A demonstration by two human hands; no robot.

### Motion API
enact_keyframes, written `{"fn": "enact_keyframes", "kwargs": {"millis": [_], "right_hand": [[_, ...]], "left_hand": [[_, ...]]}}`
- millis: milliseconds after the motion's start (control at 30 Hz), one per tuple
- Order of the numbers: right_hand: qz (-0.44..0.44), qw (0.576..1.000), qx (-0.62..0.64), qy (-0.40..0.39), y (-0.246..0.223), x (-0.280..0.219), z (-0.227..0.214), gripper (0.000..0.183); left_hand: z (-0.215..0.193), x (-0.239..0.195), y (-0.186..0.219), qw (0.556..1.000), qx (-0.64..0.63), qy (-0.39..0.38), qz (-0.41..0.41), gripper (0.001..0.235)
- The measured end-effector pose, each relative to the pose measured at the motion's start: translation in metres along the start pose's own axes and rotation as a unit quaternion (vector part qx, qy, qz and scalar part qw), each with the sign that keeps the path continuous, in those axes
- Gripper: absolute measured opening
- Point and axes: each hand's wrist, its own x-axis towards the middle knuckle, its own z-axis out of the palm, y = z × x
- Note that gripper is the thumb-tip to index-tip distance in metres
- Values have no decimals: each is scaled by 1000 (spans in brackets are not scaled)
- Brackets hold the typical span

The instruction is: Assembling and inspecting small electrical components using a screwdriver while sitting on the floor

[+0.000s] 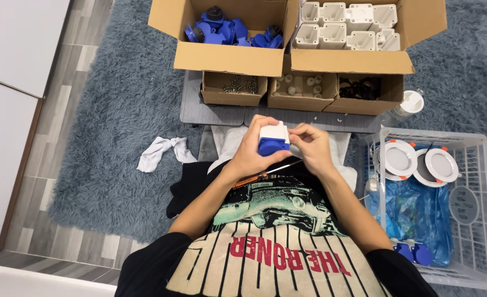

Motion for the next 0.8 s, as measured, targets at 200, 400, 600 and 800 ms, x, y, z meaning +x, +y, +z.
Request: {"fn": "enact_keyframes", "kwargs": {"millis": [200,400,600,800], "right_hand": [[211,965,148,53,-6,-7,26,24],[160,987,-17,-14,-22,0,23,41],[138,972,-165,-92,-21,13,-10,55],[40,892,-372,-254,-190,72,-71,20]], "left_hand": [[-2,2,15,986,137,-3,92,70],[-1,2,5,954,246,-50,167,68],[4,3,-15,936,268,-74,218,65],[2,5,-18,998,40,-32,22,89]]}}
